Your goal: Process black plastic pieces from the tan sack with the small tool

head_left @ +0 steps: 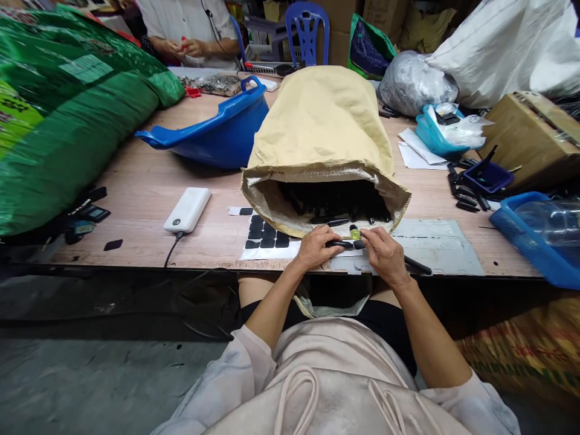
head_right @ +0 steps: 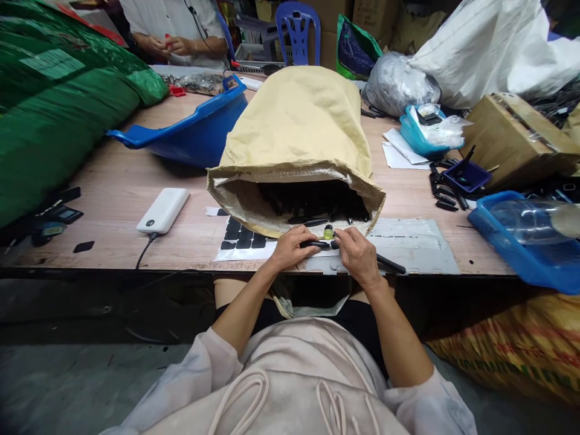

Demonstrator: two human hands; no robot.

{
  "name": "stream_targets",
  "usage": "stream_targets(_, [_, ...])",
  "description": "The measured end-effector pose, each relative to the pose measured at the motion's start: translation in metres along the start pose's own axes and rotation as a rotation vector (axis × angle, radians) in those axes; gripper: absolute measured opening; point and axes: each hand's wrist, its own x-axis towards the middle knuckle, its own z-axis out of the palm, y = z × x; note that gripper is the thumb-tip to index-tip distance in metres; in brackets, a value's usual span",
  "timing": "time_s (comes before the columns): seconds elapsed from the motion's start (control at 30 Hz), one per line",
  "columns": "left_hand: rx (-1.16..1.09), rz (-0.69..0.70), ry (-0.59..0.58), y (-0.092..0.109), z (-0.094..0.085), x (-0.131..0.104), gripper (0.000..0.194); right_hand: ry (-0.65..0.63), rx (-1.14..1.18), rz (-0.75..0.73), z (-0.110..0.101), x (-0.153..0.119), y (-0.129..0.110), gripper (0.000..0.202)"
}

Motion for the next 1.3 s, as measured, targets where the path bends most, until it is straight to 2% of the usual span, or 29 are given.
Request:
stream_targets(0.2, [0.009,-0.001,-0.004,-0.001,0.001,0.001,0.021,-0.049,0.226,0.001,-0.005,-0.003,-0.025,0.032])
stream_targets(0.43, [0.027,-0.009,-0.015,-0.003,0.002,0.002,0.021,-0.025,0.174,-0.006,-0.004,-0.005,-0.037,0.031])
stream_targets(0.57, [0.013,-0.018,-0.005,-0.002,0.002,0.002,0.019,-0.077,0.116,0.007,-0.001,-0.008,-0.036,0.031])
stream_targets(0.77, [0.002,-0.013,-0.010,0.000,0.001,0.002,0.020,0.063,0.159,0.065,-0.013,-0.005,-0.029,0.031])
stream_targets(1.03, [0.047,-0.019,-0.010,0.003,0.000,0.002,0.017,0.100,0.184,0.082,-0.018,-0.010,-0.032,0.026])
stream_targets(1.3, [0.029,-0.008,-0.002,0.002,0.000,0.001,0.018,0.019,0.166,0.072,-0.007,-0.016,-0.028,0.028])
